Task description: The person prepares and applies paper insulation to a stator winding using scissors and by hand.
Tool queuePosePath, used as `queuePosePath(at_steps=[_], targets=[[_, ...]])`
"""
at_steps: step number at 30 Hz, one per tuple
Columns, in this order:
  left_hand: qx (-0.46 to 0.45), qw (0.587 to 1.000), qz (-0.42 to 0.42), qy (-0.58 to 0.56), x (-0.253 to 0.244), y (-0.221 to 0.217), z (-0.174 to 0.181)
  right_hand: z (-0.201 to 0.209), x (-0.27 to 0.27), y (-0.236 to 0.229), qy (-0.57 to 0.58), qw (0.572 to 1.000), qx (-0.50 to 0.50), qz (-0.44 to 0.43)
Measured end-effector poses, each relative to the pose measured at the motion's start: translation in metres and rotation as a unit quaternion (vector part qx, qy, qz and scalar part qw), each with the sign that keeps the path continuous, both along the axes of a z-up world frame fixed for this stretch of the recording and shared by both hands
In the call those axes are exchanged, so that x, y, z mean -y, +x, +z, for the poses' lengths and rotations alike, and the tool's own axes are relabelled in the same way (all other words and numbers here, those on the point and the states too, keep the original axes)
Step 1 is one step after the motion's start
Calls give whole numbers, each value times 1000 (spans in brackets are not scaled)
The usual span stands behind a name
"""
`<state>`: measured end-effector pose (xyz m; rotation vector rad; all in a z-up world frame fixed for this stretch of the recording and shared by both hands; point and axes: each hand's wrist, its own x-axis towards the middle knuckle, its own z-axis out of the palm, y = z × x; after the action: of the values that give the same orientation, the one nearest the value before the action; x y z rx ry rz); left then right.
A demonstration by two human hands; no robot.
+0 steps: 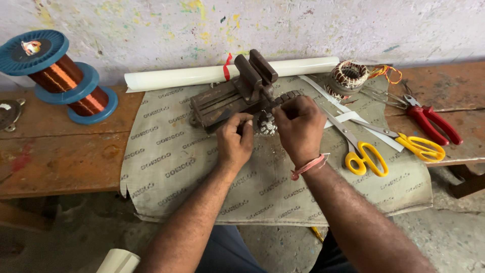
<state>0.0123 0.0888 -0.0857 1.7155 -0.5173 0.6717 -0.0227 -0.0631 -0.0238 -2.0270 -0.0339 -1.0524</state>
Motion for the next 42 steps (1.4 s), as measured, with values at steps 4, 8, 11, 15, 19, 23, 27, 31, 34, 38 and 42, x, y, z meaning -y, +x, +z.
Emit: queuePosePath(at_steps=[4, 8, 11, 15, 19, 23, 27, 31, 34, 38, 42], targets=[[-6, 1000, 0, -13, 1, 1, -2, 2, 0, -8, -64, 998, 19, 3], [-30, 999, 1, -12, -1, 1, -2, -1, 0, -22, -26, 999, 19, 25], [-19, 1000, 7, -12, 1, 2, -3, -5, 3, -22, -56, 998, 35, 6], [-49, 999, 12, -16, 1, 2, -5, -7, 6, -15, -98, 993, 69, -3], [-51, 998, 19, -30, 1, 4, -9, -7, 6, -9, -88, 995, 54, 7], [-14, 998, 46, -42, 2, 3, -6, -10, 8, -5, -102, 992, 71, 9], [63, 997, 34, -17, 8, -4, 19, -19, 19, -5, -83, 994, 70, 25], [99, 992, 6, 77, 25, -4, 49, -39, 38, -23, -70, 995, 70, -8], [56, 988, 23, 139, 36, 3, 54, -50, 49, -33, -93, 995, 20, 2], [55, 984, 50, 160, 44, 11, 43, -58, 54, -34, -98, 995, 3, 25], [78, 982, 79, 152, 47, 14, 34, -56, 53, -32, -76, 996, -13, 53]])
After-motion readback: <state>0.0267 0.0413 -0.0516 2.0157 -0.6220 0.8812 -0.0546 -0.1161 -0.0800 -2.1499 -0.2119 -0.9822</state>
